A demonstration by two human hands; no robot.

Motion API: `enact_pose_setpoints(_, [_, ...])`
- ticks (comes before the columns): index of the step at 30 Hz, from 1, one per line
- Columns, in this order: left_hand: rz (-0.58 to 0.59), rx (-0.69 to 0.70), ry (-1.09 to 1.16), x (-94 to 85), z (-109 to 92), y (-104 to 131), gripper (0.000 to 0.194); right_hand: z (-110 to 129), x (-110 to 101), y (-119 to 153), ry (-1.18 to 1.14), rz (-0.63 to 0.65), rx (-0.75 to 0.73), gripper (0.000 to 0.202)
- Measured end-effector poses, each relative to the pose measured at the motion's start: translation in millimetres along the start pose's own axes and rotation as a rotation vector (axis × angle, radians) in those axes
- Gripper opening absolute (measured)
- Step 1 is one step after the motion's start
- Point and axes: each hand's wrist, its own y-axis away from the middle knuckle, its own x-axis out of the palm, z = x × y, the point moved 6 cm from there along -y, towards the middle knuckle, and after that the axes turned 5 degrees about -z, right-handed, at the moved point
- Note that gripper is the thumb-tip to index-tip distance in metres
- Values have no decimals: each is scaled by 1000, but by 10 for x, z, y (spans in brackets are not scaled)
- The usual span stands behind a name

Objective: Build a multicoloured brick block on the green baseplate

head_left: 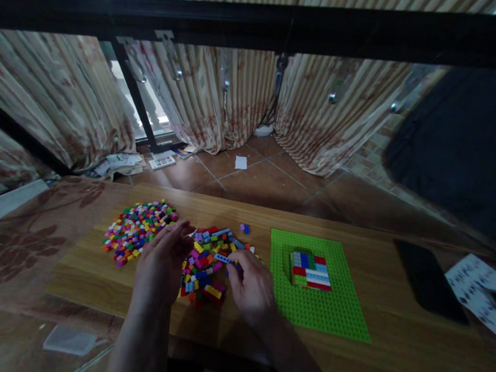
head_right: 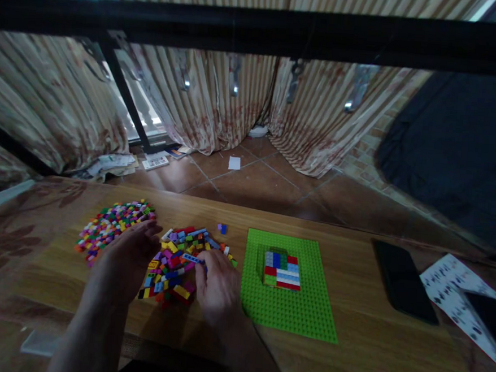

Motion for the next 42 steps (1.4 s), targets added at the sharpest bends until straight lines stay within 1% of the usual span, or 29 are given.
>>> enact_pose_setpoints(3, [212, 84, -377, 205, 159, 110, 32, -62, -145, -11, -82, -46, 65, 14])
enact_pose_setpoints(6, [416, 120, -599, 440, 363, 287, 35, -102, -312, -12, -152, -92, 76, 14])
enact_pose_setpoints(9, [523, 128, -681, 626, 479, 435, 34, -155, -509, -8, -207, -150, 85, 13])
enact_pose_setpoints(12, [590, 121, -673, 767, 558, 526, 28, -260, -711, 16, -232, -191, 140, 10])
enact_pose_setpoints(17, [647, 233, -637, 966, 762, 612, 19, -499, -997, 86, -269, -187, 220, 16])
enact_pose_setpoints(21, [662, 343, -631, 1146, 939, 655, 17, -699, -1178, 109, -236, -188, 272, 18])
enact_pose_setpoints(24, [654, 391, -648, 1290, 1032, 658, 16, -809, -1282, 86, -141, -187, 260, 20])
enact_pose_setpoints(27, [635, 466, -686, 1414, 1077, 657, 17, -896, -1372, 48, -1, -203, 225, 20])
enact_pose_setpoints(29, [637, 505, -725, 1472, 1101, 663, 17, -948, -1402, 27, 84, -189, 203, 19])
enact_pose_setpoints(31, [645, 521, -766, 1502, 1127, 671, 17, -998, -1409, 16, 141, -164, 194, 18])
enact_pose_setpoints(34, [660, 510, -814, 1509, 1154, 682, 18, -1057, -1399, 15, 162, -138, 200, 18])
enact_pose_setpoints(39, [695, 446, -810, 1500, 1167, 694, 21, -1091, -1396, 24, 153, -136, 217, 18])
enact_pose_setpoints(42, [686, 414, -801, 1496, 1167, 679, 21, -1105, -1394, 26, 123, -122, 241, 18])
